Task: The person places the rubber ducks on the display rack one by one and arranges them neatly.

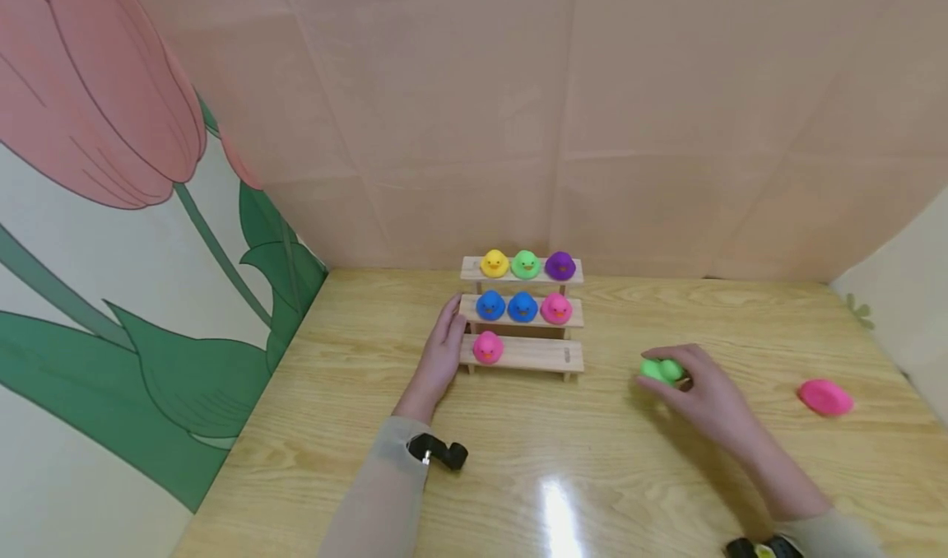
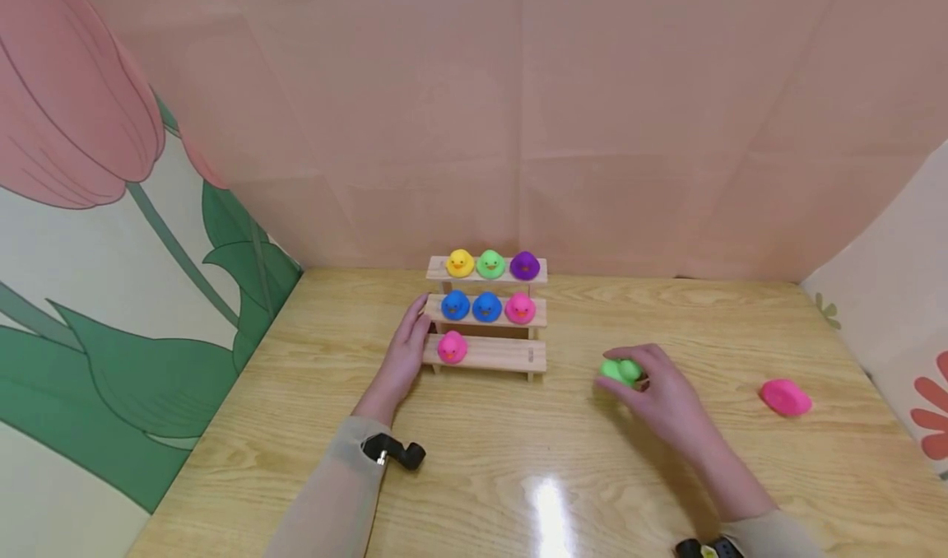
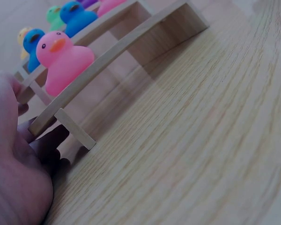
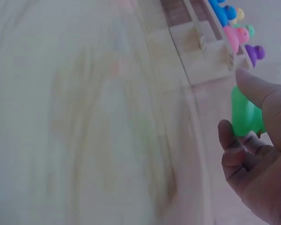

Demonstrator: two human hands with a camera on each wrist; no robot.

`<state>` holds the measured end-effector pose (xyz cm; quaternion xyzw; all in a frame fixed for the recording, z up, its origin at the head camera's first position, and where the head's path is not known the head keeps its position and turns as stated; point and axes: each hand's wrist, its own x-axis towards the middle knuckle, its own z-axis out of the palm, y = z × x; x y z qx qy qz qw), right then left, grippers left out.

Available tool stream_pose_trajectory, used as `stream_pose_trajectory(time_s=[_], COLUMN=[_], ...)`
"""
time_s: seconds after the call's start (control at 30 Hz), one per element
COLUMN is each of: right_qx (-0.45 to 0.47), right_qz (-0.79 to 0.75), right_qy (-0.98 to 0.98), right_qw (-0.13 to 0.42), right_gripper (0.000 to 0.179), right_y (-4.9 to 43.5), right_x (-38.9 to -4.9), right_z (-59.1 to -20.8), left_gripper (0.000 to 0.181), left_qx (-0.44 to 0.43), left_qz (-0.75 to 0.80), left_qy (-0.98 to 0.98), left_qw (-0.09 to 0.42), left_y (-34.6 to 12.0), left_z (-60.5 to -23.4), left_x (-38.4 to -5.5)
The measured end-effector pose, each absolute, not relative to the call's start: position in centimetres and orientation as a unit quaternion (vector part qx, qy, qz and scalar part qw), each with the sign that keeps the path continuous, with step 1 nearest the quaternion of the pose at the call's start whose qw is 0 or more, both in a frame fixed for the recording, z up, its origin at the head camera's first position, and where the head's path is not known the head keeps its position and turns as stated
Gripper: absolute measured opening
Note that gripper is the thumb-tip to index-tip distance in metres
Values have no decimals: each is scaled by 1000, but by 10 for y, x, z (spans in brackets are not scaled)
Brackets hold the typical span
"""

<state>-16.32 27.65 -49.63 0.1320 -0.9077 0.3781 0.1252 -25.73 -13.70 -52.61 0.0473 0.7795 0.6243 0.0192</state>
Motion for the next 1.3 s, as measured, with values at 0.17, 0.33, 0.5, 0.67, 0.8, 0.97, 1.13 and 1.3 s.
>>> stream_pose_trajectory(time_s=[0.17, 0.33, 0.5, 0.67, 0.8, 0.97, 1.13, 1.3], right_qx=[132, 135, 126, 124, 124, 120, 132, 152], right_qz=[393, 405, 409, 411, 422, 436, 445, 445], right_qy=[-905, -901, -902, -901, -896, -890, -883, -878], right_qw=[99, 81, 64, 62, 60, 56, 70, 92], right_gripper=[39, 39, 37, 35, 37, 42, 50, 58], right_y=[260, 242, 226, 212, 203, 193, 183, 175], right_x=[-165, -167, -169, -173, -176, -178, -179, -179], right_z=[-493, -490, -488, -488, -489, -489, -488, -489], left_gripper=[56, 57, 57, 57, 57, 58, 58, 58], left_qx=[51, 48, 46, 43, 40, 42, 45, 46], left_qz=[626, 624, 622, 620, 619, 620, 622, 624], left_qy=[778, 780, 782, 783, 784, 783, 782, 780], left_qw=[16, 18, 17, 19, 19, 19, 19, 21], left_y=[-137, -136, -136, -137, -137, -137, -137, -137], left_z=[-525, -524, -524, -523, -523, -524, -524, -525], left_x=[-257, -256, -256, -256, -255, -255, -255, -256])
